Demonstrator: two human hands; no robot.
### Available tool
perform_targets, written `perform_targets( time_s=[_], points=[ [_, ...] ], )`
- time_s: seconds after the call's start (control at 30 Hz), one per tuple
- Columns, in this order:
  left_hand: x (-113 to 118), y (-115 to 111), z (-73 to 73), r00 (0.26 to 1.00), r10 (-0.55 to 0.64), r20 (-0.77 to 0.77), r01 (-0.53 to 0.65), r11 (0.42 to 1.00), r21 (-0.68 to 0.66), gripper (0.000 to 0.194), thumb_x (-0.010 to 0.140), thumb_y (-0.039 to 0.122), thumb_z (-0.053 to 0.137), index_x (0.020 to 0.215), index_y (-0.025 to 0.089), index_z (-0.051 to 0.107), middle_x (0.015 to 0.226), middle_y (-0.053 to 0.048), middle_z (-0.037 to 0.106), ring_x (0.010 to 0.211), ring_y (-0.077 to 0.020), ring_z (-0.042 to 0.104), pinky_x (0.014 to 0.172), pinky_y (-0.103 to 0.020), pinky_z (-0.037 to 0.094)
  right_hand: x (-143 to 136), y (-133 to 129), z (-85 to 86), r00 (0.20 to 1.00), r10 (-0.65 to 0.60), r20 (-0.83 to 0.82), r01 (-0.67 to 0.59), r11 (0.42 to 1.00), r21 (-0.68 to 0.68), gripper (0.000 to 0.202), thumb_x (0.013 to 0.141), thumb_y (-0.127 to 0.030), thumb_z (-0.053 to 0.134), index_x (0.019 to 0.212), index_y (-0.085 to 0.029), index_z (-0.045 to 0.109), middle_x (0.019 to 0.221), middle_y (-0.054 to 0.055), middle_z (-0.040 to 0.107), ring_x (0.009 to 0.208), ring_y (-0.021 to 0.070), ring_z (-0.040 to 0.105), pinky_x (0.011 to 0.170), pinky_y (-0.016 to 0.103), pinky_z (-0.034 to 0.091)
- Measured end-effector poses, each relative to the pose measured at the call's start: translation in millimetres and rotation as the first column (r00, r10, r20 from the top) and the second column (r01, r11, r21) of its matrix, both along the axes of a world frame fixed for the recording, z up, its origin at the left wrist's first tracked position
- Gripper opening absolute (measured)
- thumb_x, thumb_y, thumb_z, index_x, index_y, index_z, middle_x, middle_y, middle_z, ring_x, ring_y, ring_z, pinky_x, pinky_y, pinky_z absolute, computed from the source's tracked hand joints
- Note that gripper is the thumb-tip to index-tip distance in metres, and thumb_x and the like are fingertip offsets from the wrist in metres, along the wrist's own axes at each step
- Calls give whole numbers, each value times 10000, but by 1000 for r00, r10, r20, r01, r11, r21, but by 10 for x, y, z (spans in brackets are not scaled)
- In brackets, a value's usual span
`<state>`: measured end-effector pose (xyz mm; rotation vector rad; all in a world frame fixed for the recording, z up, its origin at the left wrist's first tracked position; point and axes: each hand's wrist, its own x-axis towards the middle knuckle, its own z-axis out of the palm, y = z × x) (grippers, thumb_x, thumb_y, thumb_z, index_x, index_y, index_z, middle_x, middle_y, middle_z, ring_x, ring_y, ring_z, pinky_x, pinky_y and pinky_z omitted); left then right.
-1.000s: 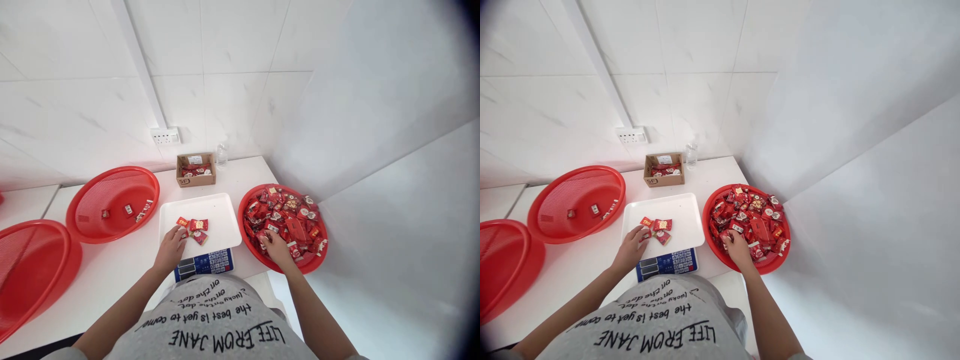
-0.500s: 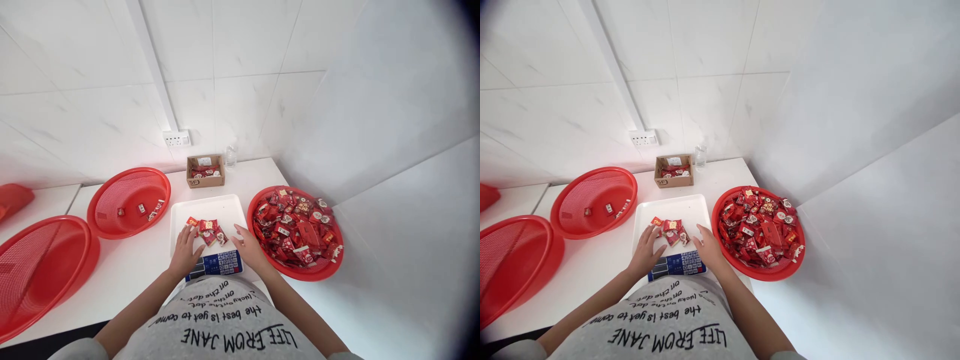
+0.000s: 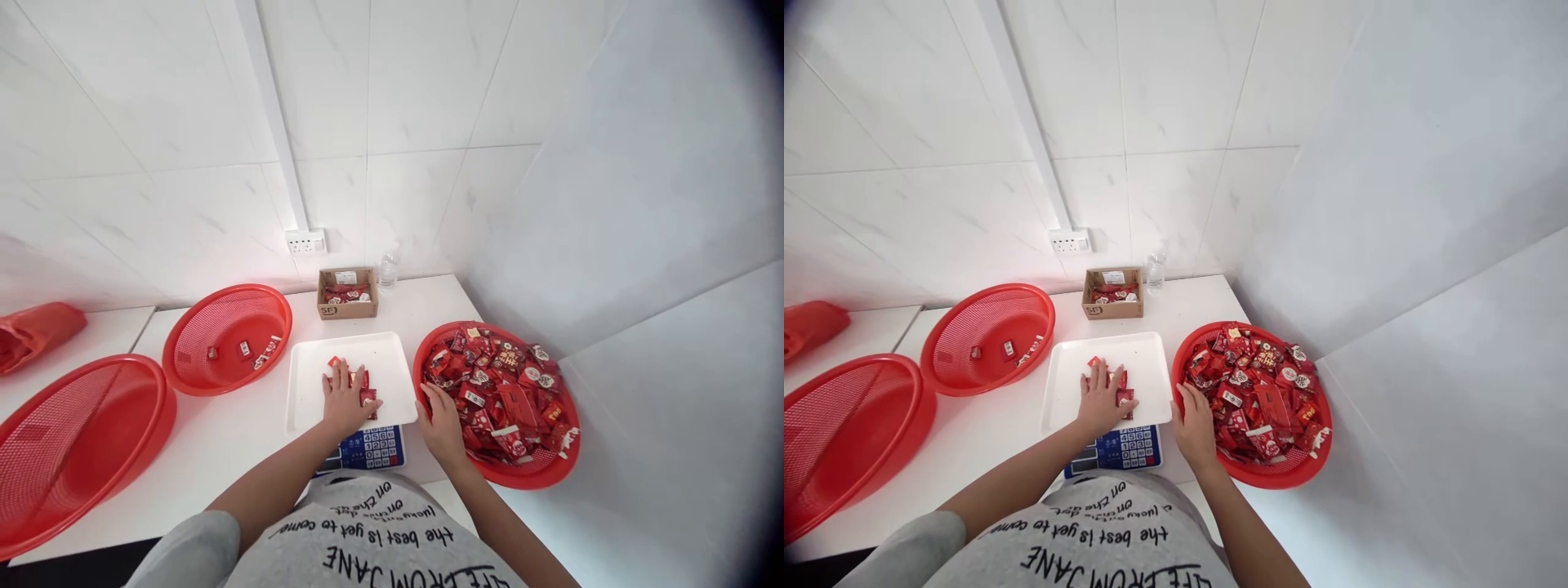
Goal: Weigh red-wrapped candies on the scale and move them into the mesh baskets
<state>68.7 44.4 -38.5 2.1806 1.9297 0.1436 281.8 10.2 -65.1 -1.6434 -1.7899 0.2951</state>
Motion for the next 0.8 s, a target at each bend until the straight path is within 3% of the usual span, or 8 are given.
perform_targets(
  time_s=[0.13,0.27,0.37,0.43,0.5,0.57,0.7,0.8],
  points=[
    [-212,112,-17,963,-265,-48,267,963,26,680,806,599,418,1385,259,313,1487,-131,197,1359,-350,105,1054,-565,97,5,14,-12,999,21,-32,-22,999,-29,375,871,-359,400,1157,-160,536,1155,134,562,1090,232,492,950,439,409],
    [-470,216,41,841,-534,-86,539,841,48,581,838,558,409,1357,302,357,1476,-79,254,1349,-306,190,1067,-527,136,19,10,-35,998,39,-40,-41,997,-59,374,870,-361,393,1152,-162,536,1152,130,568,1084,234,497,945,442,409],
    [-589,237,75,819,-565,-103,574,810,117,494,882,481,377,1345,310,374,1467,-59,281,1345,-260,224,1081,-490,143,24,10,-58,998,40,-45,-42,997,-57,373,866,-371,397,1141,-163,539,1141,130,576,1073,236,505,936,440,414],
    [-694,242,93,907,-412,-93,422,885,195,492,897,446,353,1357,274,361,1464,-80,284,1350,-251,212,1085,-482,145,29,13,-76,998,28,-48,-30,998,-55,372,864,-379,398,1129,-162,544,1132,130,581,1064,235,510,933,436,415],
    [-901,257,129,992,-111,-58,123,953,278,511,901,423,333,1368,217,346,1465,-119,267,1358,-260,184,1084,-497,132,34,16,-94,999,10,-44,-12,998,-55,373,864,-384,395,1121,-160,547,1124,132,585,1057,238,514,932,437,412],
    [-1257,272,195,973,230,-11,-214,921,325,536,895,413,327,1373,172,331,1472,-153,229,1364,-284,148,1076,-530,107,39,16,-107,999,-11,-36,9,998,-54,375,861,-390,394,1113,-161,550,1115,134,589,1047,243,519,929,446,409],
    [-2304,222,349,696,717,20,-698,670,253,722,824,493,418,1411,135,199,1489,-213,91,1357,-374,67,1023,-615,127,37,5,-109,998,-63,-28,61,997,-57,391,856,-414,391,1096,-152,554,1097,141,595,1041,249,519,926,448,404],
    [-3044,108,403,355,934,46,-933,357,-45,988,680,571,560,1409,84,103,1412,-278,268,1259,-454,293,901,-627,331,33,2,-105,996,-82,-22,80,995,-59,403,856,-424,382,1087,-143,556,1092,144,598,1040,246,519,925,438,402]
  ],
)
